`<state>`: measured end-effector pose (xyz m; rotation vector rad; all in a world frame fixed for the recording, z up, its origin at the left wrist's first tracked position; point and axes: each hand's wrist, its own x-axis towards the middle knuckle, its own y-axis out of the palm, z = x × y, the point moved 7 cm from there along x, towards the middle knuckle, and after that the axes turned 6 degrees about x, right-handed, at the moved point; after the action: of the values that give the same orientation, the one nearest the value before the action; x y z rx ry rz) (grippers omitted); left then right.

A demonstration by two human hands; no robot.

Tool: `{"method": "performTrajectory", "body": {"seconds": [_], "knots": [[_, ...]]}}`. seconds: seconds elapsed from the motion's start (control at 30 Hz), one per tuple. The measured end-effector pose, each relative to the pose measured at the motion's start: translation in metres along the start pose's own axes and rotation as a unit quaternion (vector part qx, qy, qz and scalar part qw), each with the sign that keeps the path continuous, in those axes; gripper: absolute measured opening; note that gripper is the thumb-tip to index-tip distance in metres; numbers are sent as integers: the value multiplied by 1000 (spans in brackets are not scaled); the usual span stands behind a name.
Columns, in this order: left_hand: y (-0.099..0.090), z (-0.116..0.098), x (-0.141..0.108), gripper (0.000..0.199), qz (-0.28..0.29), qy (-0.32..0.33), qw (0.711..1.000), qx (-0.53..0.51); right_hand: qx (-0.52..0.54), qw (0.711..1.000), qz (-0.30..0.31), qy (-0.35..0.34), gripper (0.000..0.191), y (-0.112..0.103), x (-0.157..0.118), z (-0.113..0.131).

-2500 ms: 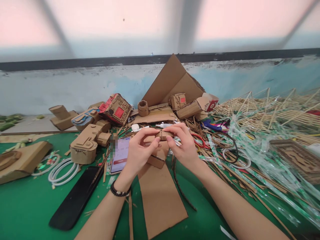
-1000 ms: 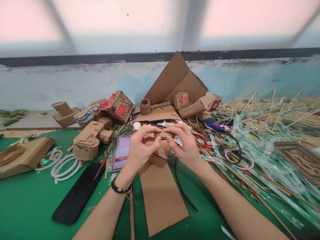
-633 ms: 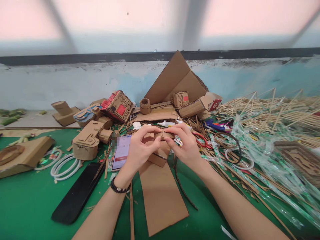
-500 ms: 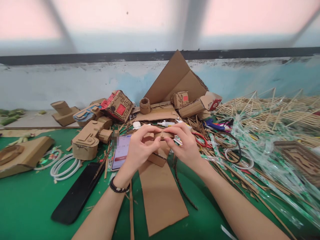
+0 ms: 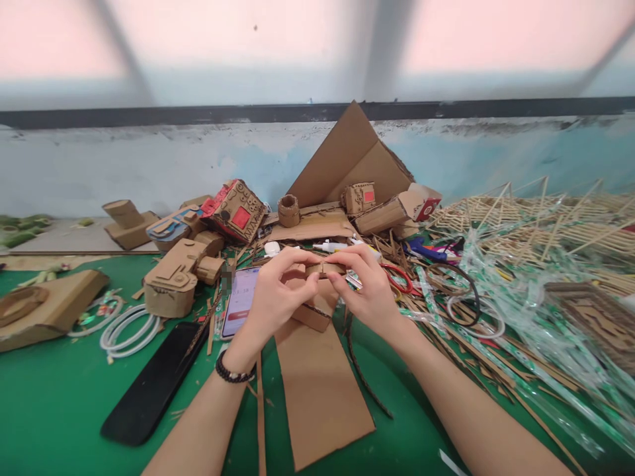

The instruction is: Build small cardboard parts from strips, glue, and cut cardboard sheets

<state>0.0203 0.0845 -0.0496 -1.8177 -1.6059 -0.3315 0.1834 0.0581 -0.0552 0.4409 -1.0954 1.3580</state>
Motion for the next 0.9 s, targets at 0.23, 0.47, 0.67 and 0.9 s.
{"method": "performTrajectory", "body": {"seconds": [0.23,0.47,0.67,0.9], "knots": [[1,2,0,17,1,-1,1000,1,-6,1000,-6,-9,18,-2,0,1],[1,4,-2,18,4,-4,1000,-4,-13,1000,-9,-7,17,-3,0,0],[1,3,-2,19,1,1,1000,-2,-12,1000,-7,-9,18,-3,0,1],[1,3,-1,18,1,-1,1000,-1,-16,1000,-4,-13,19,-2,0,2]]}}
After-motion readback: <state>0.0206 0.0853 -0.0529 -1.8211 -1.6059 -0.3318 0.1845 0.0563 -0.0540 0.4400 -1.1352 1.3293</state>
